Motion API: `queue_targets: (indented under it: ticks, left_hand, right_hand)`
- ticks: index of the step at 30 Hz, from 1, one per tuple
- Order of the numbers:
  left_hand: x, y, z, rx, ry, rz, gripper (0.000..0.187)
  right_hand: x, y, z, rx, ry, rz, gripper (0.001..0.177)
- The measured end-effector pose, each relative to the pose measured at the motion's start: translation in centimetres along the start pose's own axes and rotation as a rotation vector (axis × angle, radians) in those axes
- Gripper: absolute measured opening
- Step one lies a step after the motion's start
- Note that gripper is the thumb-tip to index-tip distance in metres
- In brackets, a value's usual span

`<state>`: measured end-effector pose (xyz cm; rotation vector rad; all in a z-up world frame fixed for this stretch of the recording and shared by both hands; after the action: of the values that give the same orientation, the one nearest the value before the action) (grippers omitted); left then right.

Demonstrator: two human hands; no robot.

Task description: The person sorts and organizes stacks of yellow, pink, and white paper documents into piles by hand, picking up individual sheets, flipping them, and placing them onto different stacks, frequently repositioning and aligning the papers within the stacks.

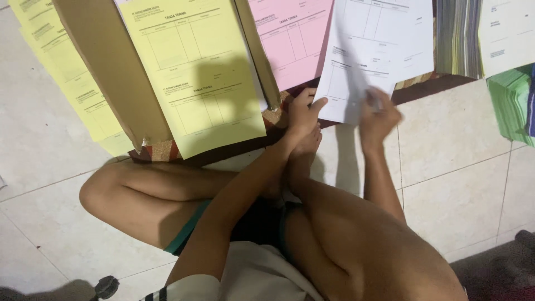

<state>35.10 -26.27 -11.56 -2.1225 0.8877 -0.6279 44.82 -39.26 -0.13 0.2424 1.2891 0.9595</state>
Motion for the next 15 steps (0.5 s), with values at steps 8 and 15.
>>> queue_targets:
  ticks: [8, 15]
  left_hand:
    - [-3.4, -4.0, -3.7, 0.100, -0.086, 0.157, 0.030]
    - [-3.7, -0.7, -2.8, -0.005, -0.089, 0.124, 0.032]
  right_hand:
    - [-1.3, 2.0, -0.3, -0.530, -0.035, -0.155, 0.020]
    - [0.8, -3.8, -0.7, -0.406, 0.159, -0.371, 0.049]
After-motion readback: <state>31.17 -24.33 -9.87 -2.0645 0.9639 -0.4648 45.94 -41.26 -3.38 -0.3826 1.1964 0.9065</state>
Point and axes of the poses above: each hand's wrist, its own z-axis towards the middle knuckle, its own x-axis out of the palm, y = z × x, the point moved 2 cm from there along z, towards the middle knuckle, and after that the axes turned 2 degrees about -y, right-handed, at the moved point
